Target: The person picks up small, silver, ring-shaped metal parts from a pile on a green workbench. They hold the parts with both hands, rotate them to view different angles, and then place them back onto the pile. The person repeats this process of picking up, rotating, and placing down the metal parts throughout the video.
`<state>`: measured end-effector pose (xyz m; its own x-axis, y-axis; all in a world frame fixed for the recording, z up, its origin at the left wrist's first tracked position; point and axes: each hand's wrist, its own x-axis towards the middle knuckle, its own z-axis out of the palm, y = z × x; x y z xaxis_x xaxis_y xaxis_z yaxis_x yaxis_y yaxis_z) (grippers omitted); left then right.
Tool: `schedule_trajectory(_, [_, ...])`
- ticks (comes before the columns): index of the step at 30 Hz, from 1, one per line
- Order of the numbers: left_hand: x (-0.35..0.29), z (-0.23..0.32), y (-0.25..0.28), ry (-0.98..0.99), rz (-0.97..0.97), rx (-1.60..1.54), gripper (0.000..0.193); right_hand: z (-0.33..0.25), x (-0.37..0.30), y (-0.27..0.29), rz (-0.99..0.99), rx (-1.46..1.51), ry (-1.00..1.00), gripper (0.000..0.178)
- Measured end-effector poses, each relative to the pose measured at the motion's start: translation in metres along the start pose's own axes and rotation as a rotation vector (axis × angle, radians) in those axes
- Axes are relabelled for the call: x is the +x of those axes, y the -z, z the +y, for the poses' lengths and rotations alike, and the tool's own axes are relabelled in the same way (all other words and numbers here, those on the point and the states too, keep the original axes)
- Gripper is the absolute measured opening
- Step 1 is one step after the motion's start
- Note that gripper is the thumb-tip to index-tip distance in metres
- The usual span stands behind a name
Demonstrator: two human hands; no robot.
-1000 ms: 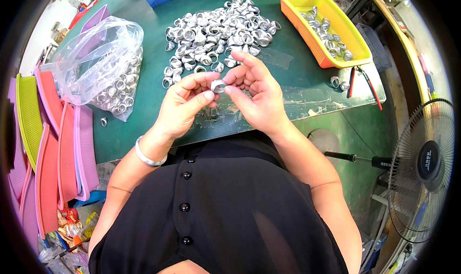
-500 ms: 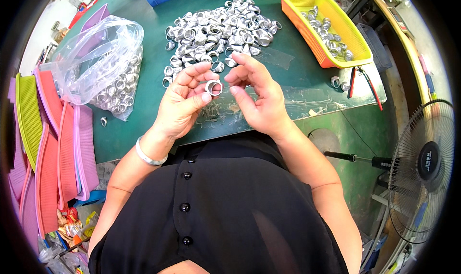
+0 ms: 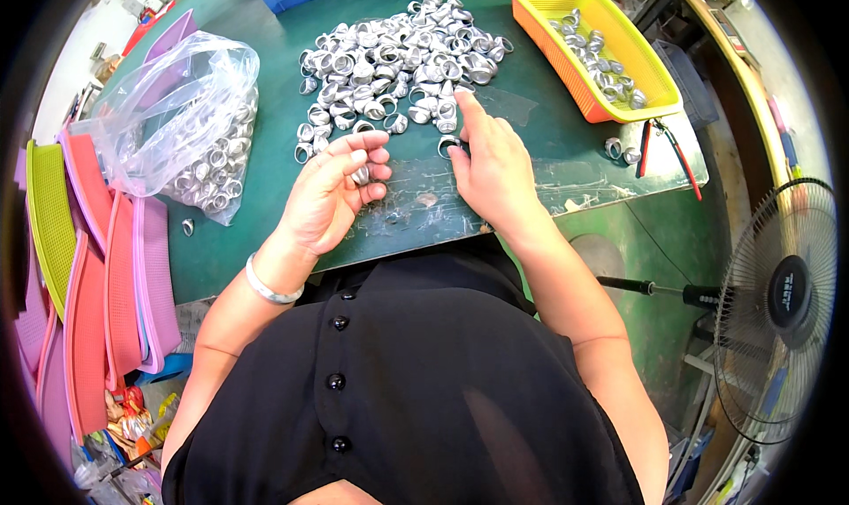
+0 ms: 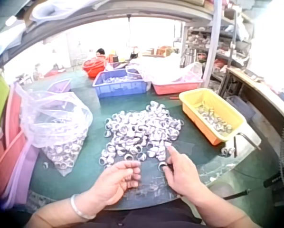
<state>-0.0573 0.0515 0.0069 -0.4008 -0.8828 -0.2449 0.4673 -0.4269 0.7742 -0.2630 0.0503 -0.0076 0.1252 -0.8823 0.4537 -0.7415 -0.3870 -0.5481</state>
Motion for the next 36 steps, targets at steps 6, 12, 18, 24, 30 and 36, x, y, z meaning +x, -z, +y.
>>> schedule_trajectory(6, [0.001,-0.007,-0.006,0.046,0.012,0.317,0.027,0.003,0.002,-0.008,-0.008,0.153,-0.055,0.054])
schedule_trajectory(12, [-0.002,-0.014,-0.019,-0.114,-0.013,0.561,0.023,-0.017,-0.001,-0.016,0.195,0.278,0.302,0.052])
schedule_trajectory(18, [-0.004,-0.011,-0.017,-0.378,-0.010,0.800,0.013,-0.024,-0.005,-0.016,0.126,0.650,0.183,0.052])
schedule_trajectory(24, [-0.004,-0.010,-0.012,-0.617,-0.054,0.941,0.014,-0.020,-0.005,-0.015,-0.043,0.969,0.057,0.056])
schedule_trajectory(30, [-0.006,-0.005,-0.015,-0.706,-0.072,1.015,0.016,-0.021,-0.006,-0.013,-0.060,0.973,0.067,0.056])
schedule_trajectory(36, [-0.007,-0.006,-0.015,-0.742,-0.072,1.029,0.016,-0.021,-0.007,-0.013,-0.060,0.982,0.065,0.056])
